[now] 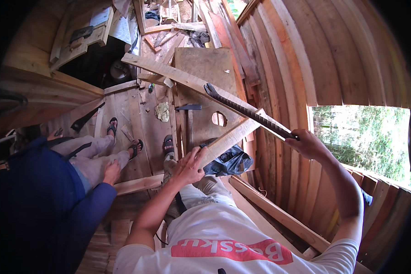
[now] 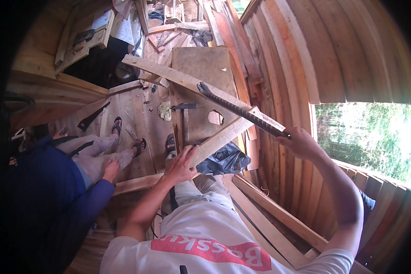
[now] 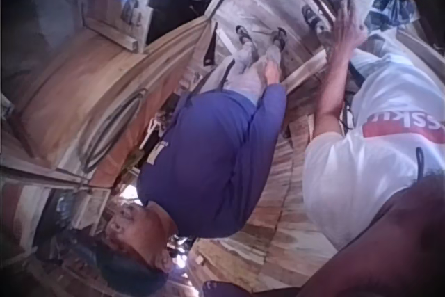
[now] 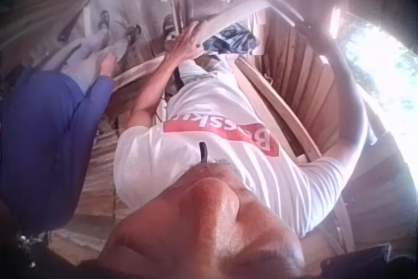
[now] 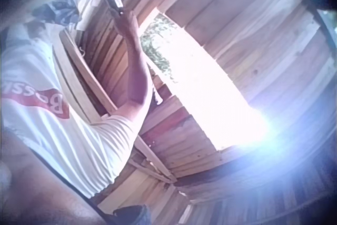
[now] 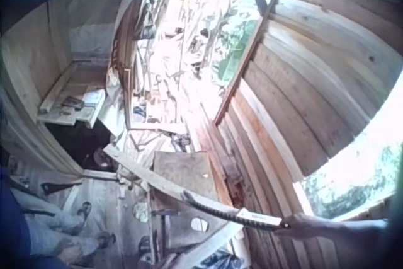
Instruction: The person uses a crowbar to pry apart wooden planks and beams in a cluttered wooden structure. They repeatedly insert the tool into gaps, lever the wood to break connections, and pull out loose pieces of timber.
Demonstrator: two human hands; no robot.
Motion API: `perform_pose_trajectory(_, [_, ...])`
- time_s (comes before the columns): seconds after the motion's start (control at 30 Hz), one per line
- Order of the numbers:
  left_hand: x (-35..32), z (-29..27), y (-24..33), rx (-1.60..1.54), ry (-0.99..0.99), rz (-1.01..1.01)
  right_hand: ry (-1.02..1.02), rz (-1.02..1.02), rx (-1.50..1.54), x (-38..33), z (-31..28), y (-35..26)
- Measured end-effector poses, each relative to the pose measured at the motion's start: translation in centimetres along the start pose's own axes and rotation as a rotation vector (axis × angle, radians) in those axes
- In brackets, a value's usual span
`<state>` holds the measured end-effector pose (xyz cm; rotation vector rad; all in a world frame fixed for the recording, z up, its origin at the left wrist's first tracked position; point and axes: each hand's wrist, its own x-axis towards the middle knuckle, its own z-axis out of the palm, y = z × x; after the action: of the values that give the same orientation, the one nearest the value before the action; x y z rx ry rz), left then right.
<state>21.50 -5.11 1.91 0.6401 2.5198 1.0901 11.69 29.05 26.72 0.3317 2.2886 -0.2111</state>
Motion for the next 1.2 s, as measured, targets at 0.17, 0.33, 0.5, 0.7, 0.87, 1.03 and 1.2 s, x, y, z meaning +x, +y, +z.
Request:
perform_pose_trajectory(0.17, [1.3,1.3,-0.9,0.004,0.077,-0.079,-0.025,0.026,-0.018,0.0,-0.5,-0.5])
perform_pose_trajectory(0.33, [2.3,2.0,-2.5,0.012,0.168,-0.089,0.000,-0.015,-0.023,0.1,-0.3,0.1])
perform_pose_trajectory(0.5, [2.5,1.9,-3.9,0.047,0.131,-0.084,-0.048,0.025,-0.049,-0.2,-0.8,-0.4])
perform_pose_trajectory(0.7, [2.1,2.5,-5.2,0.068,0.124,-0.072,-0.106,0.096,-0.178,0.0,-3.5,-1.8])
perform_pose_trajectory(0.87, [1.6,2.3,-4.6,0.096,0.007,-0.176,-0.066,-0.007,-0.244,1.3,-6.1,-1.9])
perform_pose_trajectory(1.03, [0.1,2.0,-6.2,0.032,0.140,-0.152,-0.104,0.040,-0.391,2.0,-8.3,-5.6])
perform_pose_trajectory(1.2, [0.3,0.6,-7.7,0.115,0.230,-0.082,-0.144,0.126,-0.356,1.5,-8.3,-5.9])
